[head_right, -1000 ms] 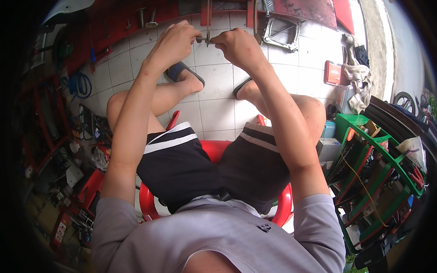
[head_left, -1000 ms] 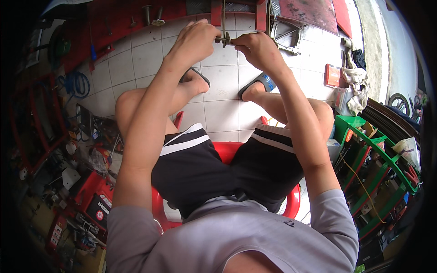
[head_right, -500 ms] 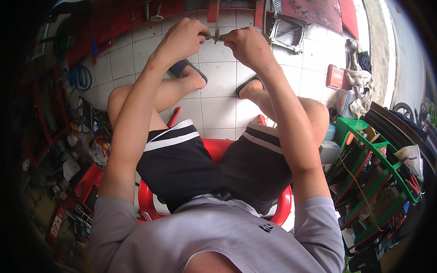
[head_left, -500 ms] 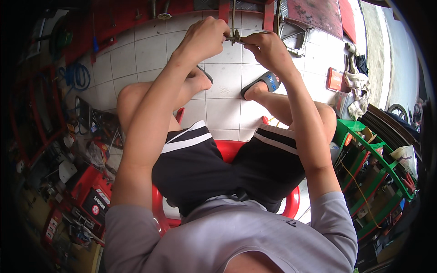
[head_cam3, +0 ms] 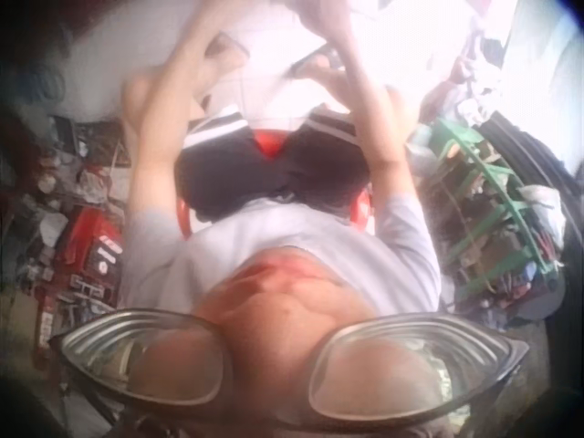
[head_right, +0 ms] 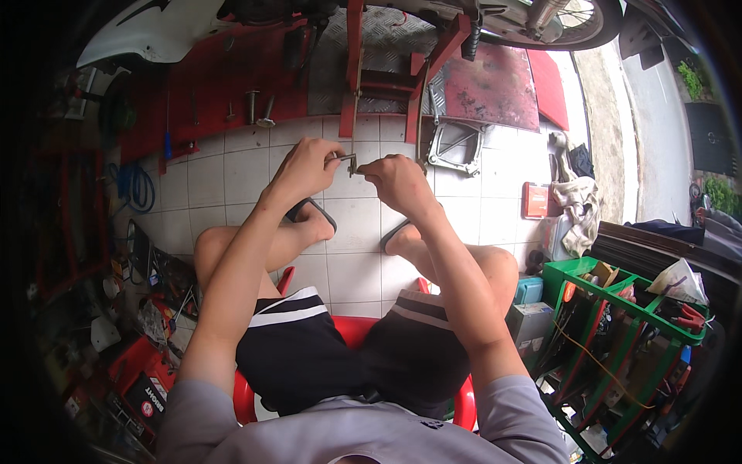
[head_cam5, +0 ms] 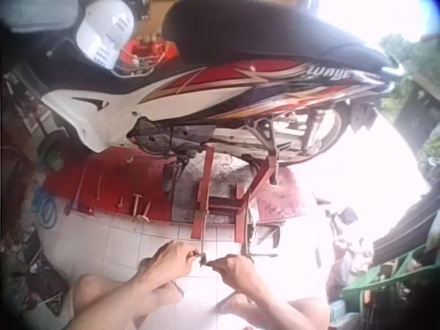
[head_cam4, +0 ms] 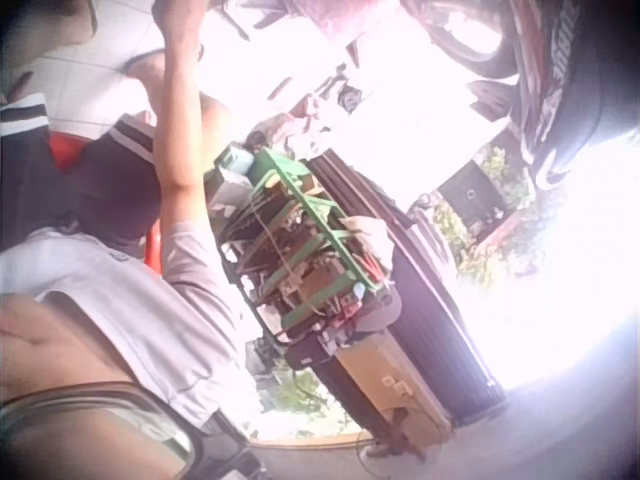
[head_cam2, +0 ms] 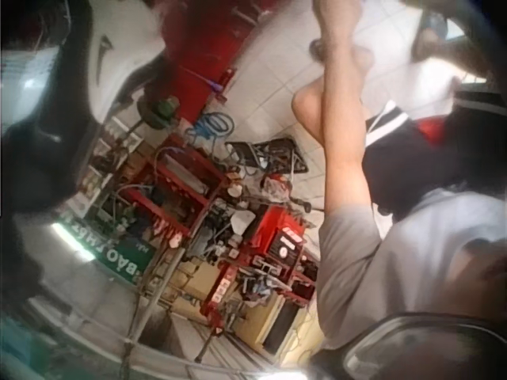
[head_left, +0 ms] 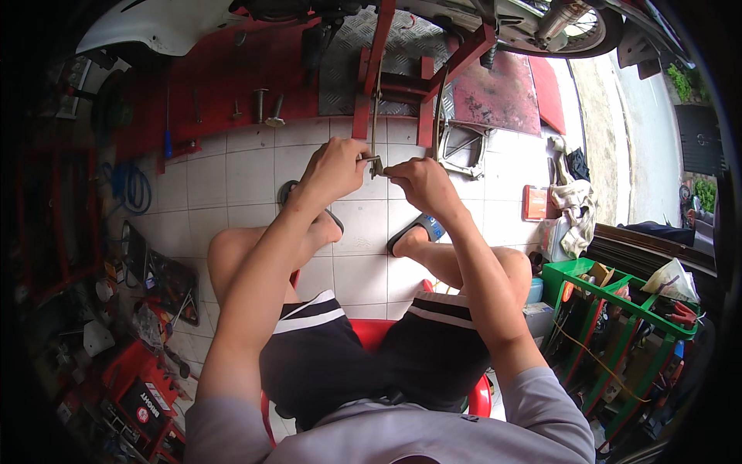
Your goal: The person sits on a red chair and assembles a metal bracket by hand. They insert a bolt and nut into the bracket, tighten the nut, and then attach a metal rod to the assembly.
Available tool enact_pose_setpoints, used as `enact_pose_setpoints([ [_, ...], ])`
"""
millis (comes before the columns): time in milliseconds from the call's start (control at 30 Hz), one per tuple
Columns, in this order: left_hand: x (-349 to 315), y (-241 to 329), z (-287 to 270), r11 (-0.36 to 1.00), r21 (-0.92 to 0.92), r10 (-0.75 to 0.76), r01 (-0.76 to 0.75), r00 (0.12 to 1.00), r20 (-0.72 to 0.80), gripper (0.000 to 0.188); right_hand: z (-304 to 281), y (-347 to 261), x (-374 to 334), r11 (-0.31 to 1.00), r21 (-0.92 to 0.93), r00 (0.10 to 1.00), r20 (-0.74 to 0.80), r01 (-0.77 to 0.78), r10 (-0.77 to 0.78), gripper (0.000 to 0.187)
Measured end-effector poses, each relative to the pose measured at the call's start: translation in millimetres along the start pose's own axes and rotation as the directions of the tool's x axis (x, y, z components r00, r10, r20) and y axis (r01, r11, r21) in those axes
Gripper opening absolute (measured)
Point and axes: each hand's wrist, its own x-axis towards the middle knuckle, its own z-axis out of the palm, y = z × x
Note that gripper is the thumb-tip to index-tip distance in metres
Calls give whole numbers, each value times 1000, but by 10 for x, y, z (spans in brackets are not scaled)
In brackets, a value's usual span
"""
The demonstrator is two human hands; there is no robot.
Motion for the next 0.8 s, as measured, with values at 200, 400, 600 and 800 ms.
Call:
enact_pose_setpoints([
  [200,32,-141,61,991,133,-34,29,999,33,18,-105,171,25,999,-44,1000,13,12,-12,16],
  [400,58,-232,120,992,126,-13,0,995,103,20,-217,79,37,998,-43,996,81,51,-48,16],
  [600,40,-111,131,1000,17,3,-5,994,114,20,-218,76,10,999,45,997,79,6,-10,19],
  [800,26,-66,169,1000,17,18,-19,996,93,21,-185,120,14,998,56,999,36,34,-36,20],
])
